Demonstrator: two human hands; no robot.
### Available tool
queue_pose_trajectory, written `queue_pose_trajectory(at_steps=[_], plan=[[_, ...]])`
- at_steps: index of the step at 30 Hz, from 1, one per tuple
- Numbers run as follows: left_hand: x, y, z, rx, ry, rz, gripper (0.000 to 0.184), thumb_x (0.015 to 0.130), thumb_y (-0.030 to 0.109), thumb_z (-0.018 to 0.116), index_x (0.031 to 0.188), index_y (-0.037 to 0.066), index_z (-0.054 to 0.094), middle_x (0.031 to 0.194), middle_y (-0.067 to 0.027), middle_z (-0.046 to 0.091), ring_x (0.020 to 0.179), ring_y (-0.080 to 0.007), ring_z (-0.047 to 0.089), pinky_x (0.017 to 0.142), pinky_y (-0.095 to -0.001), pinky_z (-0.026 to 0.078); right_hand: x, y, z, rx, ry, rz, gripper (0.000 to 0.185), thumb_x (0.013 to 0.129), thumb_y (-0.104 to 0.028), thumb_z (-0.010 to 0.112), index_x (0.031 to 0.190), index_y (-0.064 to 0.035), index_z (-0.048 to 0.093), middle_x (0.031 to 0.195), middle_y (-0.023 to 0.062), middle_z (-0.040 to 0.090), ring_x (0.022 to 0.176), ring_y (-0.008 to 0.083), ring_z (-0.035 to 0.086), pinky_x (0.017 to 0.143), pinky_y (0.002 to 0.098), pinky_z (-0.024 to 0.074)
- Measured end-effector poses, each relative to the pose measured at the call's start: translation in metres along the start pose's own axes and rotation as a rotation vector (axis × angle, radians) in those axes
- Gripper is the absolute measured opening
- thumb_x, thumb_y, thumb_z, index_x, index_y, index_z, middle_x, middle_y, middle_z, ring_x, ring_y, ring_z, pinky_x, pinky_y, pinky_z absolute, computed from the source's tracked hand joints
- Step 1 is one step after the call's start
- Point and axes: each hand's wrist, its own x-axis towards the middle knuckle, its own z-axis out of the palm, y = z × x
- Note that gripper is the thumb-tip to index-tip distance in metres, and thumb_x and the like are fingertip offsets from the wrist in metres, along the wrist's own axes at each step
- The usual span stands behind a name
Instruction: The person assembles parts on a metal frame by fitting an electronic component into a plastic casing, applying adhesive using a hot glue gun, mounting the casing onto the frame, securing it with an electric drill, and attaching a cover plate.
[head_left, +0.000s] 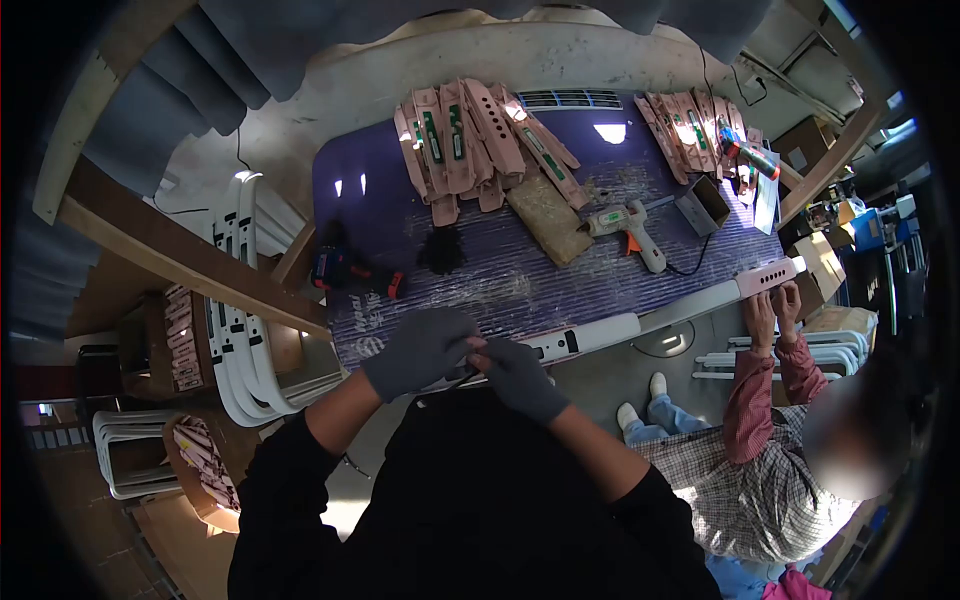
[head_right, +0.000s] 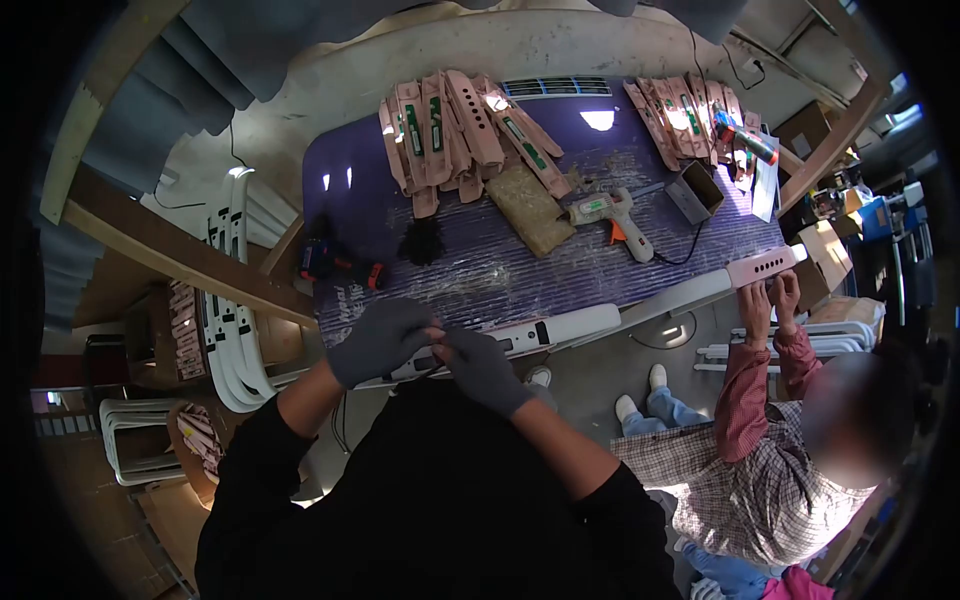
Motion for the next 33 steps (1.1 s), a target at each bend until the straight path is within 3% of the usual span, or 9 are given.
queue_pose_trajectory(at_steps=[2,9,11,14,17,20,25,27,33], plan=[[-0.002,-0.011,-0.002,-0.105,0.008,0.084,0.018,0.087,0.024,0.063,0.095,0.008,0.065,0.086,-0.0099,0.065,0.08,-0.0295,0.064,0.068,-0.0401,0.05,0.0,0.001,-0.003,0.109,-0.099,0.193,0.016,0.092,-0.016,0.061,0.099,-0.0023,0.067,0.081,0.0148,0.065,0.077,0.0267,0.066,0.07,0.0344,0.0499],[0.001,-0.026,0.01,0.095,-0.017,0.097,0.012,0.087,0.019,0.061,0.093,0.009,0.065,0.085,-0.0092,0.064,0.079,-0.029,0.063,0.067,-0.041,0.05,0.013,-0.009,0.0,0.176,0.013,0.35,0.02,0.093,-0.018,0.061,0.103,-0.0024,0.069,0.084,0.0124,0.069,0.079,0.021,0.066,0.072,0.0308,0.0499],[-0.007,-0.033,0.028,0.175,0.264,0.311,0.014,0.086,0.018,0.063,0.095,0.008,0.065,0.087,-0.0081,0.064,0.079,-0.0276,0.063,0.068,-0.0403,0.05,0.013,-0.009,0.002,0.248,-0.004,0.437,0.022,0.093,-0.018,0.061,0.105,-0.0018,0.07,0.084,0.0125,0.07,0.08,0.0197,0.067,0.073,0.0312,0.05],[-0.007,-0.041,0.033,0.324,0.373,0.48,0.019,0.084,0.018,0.065,0.099,0.007,0.065,0.09,-0.009,0.064,0.081,-0.0257,0.062,0.07,-0.0394,0.05,0.018,-0.02,0.005,0.309,0.023,0.58,0.024,0.092,-0.019,0.061,0.104,0.0005,0.07,0.085,0.0114,0.07,0.082,0.0178,0.066,0.075,0.0305,0.0501],[-0.005,-0.061,0.043,0.041,0.168,0.354,0.023,0.084,0.017,0.064,0.104,0.005,0.064,0.091,-0.0104,0.063,0.081,-0.0272,0.061,0.072,-0.04,0.05,0.013,-0.009,0.001,0.292,-0.002,0.529,0.025,0.092,-0.019,0.062,0.103,0.0023,0.069,0.086,0.01,0.071,0.083,0.0155,0.065,0.077,0.0284,0.0499],[0.041,-0.067,-0.004,-0.063,0.35,0.192,0.025,0.085,0.018,0.063,0.106,0.004,0.063,0.095,-0.0127,0.063,0.084,-0.0315,0.061,0.074,-0.042,0.05,0.019,-0.024,-0.001,0.326,0.009,0.616,0.025,0.092,-0.019,0.061,0.102,0.0019,0.07,0.086,0.0081,0.07,0.083,0.0146,0.065,0.076,0.0269,0.0494],[0.19,-0.18,-0.047,0.558,0.423,0.155,0.03,0.084,0.021,0.064,0.111,0.008,0.062,0.127,-0.0161,0.052,0.118,-0.035,0.05,0.093,-0.0458,0.045,0.023,-0.026,-0.008,0.34,-0.043,0.654,0.023,0.093,-0.018,0.061,0.102,0.0012,0.069,0.088,0.0074,0.069,0.086,0.0139,0.063,0.079,0.027,0.0489],[0.234,-0.216,-0.048,0.958,0.381,0.224,0.032,0.085,0.021,0.06,0.115,0.011,0.062,0.14,-0.0164,0.043,0.133,-0.0363,0.037,0.105,-0.0533,0.036,0.024,-0.027,-0.013,0.327,-0.074,0.673,0.021,0.093,-0.016,0.06,0.103,0.0017,0.069,0.093,0.0075,0.069,0.09,0.0143,0.063,0.083,0.0274,0.0488],[0.277,-0.234,-0.07,1.059,0.086,0.319,0.027,0.085,0.019,0.057,0.11,0.012,0.066,0.141,-0.0179,0.045,0.138,-0.0381,0.033,0.111,-0.0604,0.025,0.017,-0.01,-0.011,0.301,-0.094,0.705,0.021,0.094,-0.019,0.061,0.101,-0.0008,0.069,0.091,0.0064,0.068,0.09,0.0141,0.063,0.083,0.028,0.0491]])
